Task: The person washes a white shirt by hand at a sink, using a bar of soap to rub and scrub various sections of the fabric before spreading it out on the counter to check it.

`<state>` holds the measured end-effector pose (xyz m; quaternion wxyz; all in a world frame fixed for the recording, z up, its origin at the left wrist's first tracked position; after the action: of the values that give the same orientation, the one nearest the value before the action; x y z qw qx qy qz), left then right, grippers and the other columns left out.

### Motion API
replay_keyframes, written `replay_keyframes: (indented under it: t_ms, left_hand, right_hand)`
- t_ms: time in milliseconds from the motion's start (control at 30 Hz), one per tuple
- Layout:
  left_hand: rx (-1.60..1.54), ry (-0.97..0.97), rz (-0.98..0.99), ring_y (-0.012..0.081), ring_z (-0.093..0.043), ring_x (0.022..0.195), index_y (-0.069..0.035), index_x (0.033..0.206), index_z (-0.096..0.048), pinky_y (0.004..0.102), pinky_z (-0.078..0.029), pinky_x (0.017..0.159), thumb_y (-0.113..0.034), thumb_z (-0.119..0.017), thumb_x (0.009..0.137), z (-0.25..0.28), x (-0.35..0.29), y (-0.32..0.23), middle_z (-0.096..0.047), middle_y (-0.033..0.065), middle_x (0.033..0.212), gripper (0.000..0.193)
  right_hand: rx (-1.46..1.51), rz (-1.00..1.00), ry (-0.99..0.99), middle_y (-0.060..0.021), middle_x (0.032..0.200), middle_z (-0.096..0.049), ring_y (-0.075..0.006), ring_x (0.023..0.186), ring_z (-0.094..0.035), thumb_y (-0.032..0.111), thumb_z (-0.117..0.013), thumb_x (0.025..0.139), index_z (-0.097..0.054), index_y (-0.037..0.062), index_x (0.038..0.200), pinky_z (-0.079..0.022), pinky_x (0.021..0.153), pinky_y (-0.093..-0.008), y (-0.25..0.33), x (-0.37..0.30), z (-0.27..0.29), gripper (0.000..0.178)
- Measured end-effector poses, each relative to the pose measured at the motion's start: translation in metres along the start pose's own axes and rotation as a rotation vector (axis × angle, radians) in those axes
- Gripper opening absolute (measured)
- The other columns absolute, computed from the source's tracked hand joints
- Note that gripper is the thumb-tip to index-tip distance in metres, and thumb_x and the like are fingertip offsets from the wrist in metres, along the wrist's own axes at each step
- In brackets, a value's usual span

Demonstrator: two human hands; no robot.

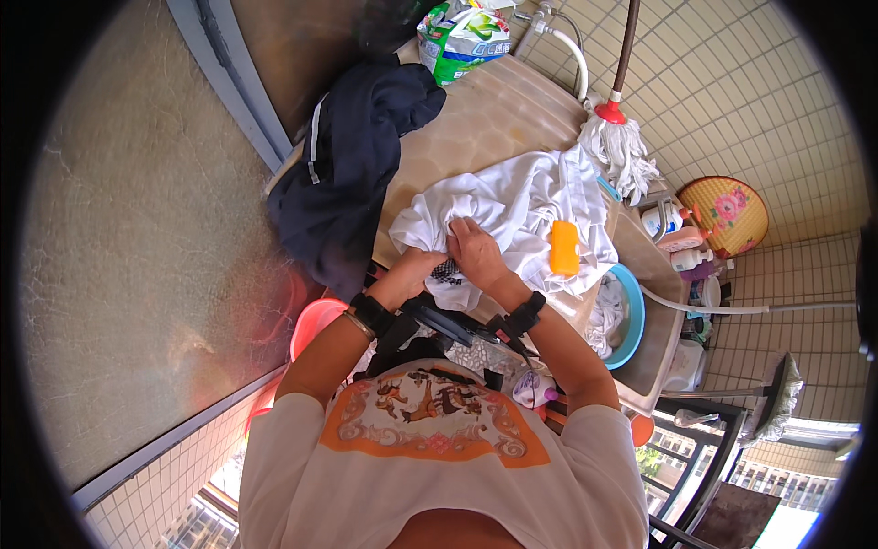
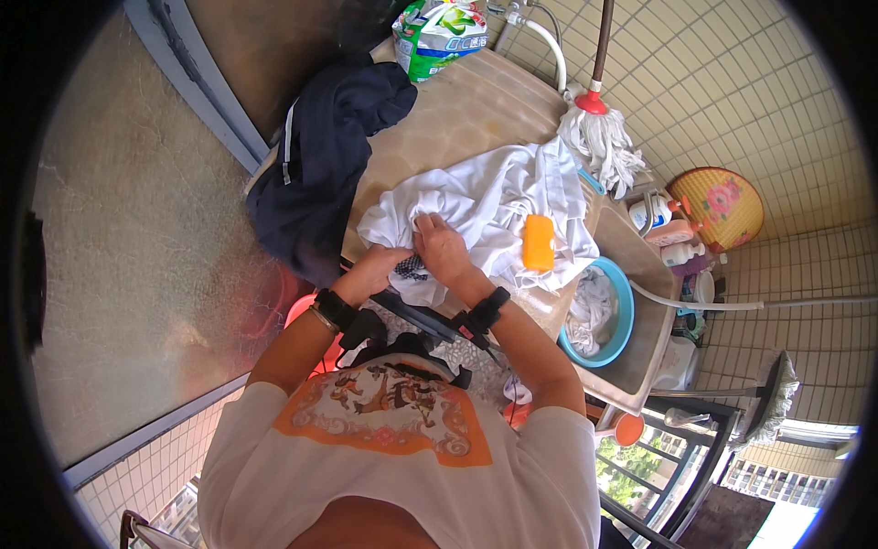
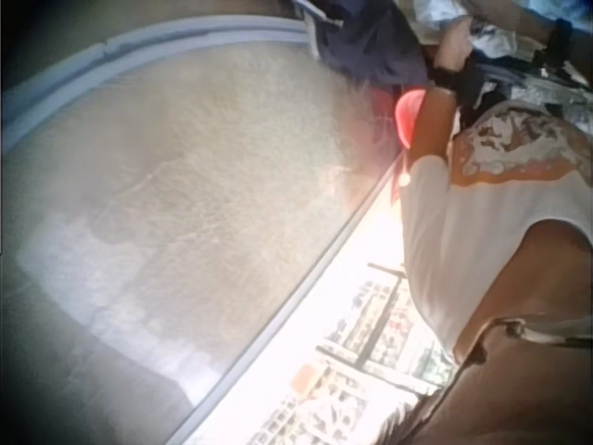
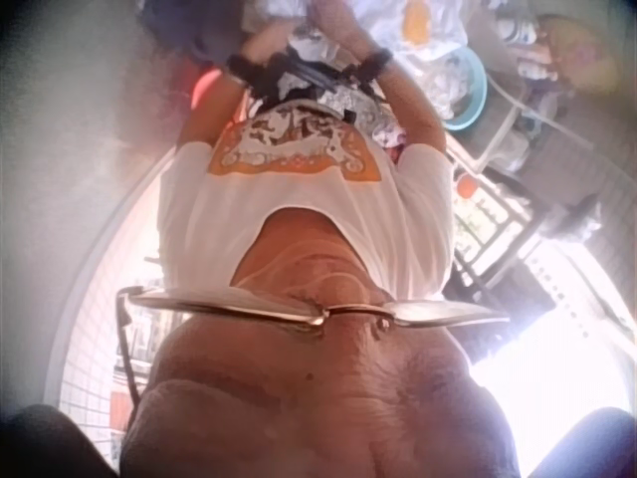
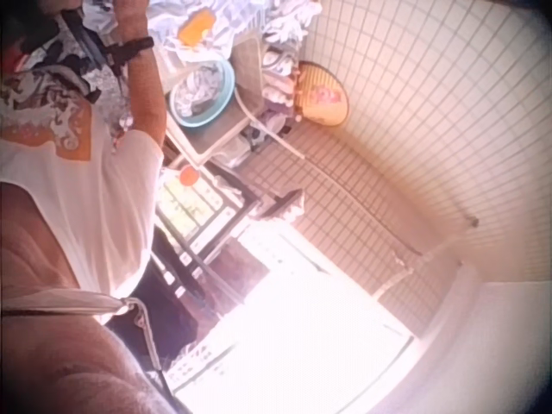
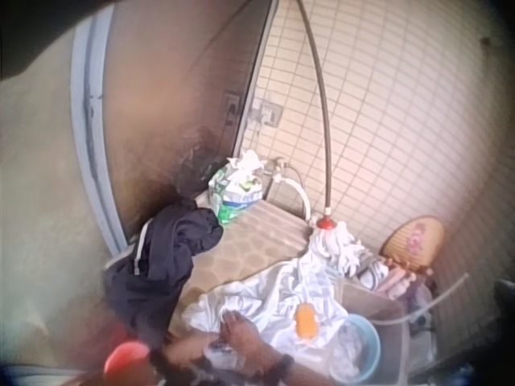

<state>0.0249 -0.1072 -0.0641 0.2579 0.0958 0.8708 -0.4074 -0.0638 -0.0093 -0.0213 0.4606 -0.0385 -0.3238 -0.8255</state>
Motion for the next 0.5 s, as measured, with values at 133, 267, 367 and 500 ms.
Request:
replay_keyframes:
  t_ms: [133,267,367,500]
  left_hand:
    - [-0.046,0.005,-0.071,0.0228,-0.075,0.085,0.010,0.109,-0.071,0.0364,-0.062,0.073,-0.007,-0.067,0.097,-0.008,0.000,-0.001,-0.075,0.0146,0.099,0.021]
    - [-0.031,-0.101,-0.027,0.0249,-0.075,0.085,0.012,0.109,-0.070,0.0376,-0.062,0.073,-0.006,-0.068,0.096,0.003,0.006,0.008,-0.075,0.0161,0.100,0.022]
    - [0.013,-0.143,-0.020,0.0260,-0.075,0.085,0.012,0.109,-0.070,0.0382,-0.063,0.075,-0.006,-0.069,0.096,0.004,0.003,0.008,-0.075,0.0169,0.100,0.022]
    - [-0.029,-0.039,-0.052,0.0263,-0.075,0.087,0.013,0.110,-0.070,0.0391,-0.063,0.079,-0.003,-0.069,0.095,0.006,0.007,0.008,-0.075,0.0173,0.101,0.023]
  right_hand:
    - [-0.171,-0.110,0.086,-0.0195,0.105,-0.069,-0.0422,0.079,-0.071,0.015,-0.062,0.095,-0.056,0.0063,0.115,-0.058,0.069,-0.0519,-0.036,0.008,-0.011,0.023]
    - [-0.432,-0.154,0.044,-0.0143,0.106,-0.070,-0.0386,0.086,-0.072,0.022,-0.063,0.095,-0.056,0.0103,0.116,-0.059,0.072,-0.0511,-0.070,0.019,0.003,0.025]
    - [-0.438,-0.248,0.069,-0.0149,0.101,-0.073,-0.0407,0.086,-0.071,0.022,-0.062,0.096,-0.061,0.0090,0.110,-0.057,0.073,-0.0523,-0.095,0.029,0.033,0.019]
    - [-0.102,-0.389,0.064,-0.0110,0.081,-0.071,-0.0287,0.072,-0.069,0.027,-0.069,0.092,-0.068,0.0036,0.096,-0.055,0.067,-0.0422,-0.121,0.038,0.063,0.024]
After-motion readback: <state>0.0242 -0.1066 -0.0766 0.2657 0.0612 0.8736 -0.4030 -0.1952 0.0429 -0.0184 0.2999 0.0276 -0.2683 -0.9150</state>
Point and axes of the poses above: each hand's wrist, its own x-axis towards the middle knuckle, its own z-axis out of the back of the hand, y = z × x, the point moved 6 cm from there along x, towards the middle knuckle
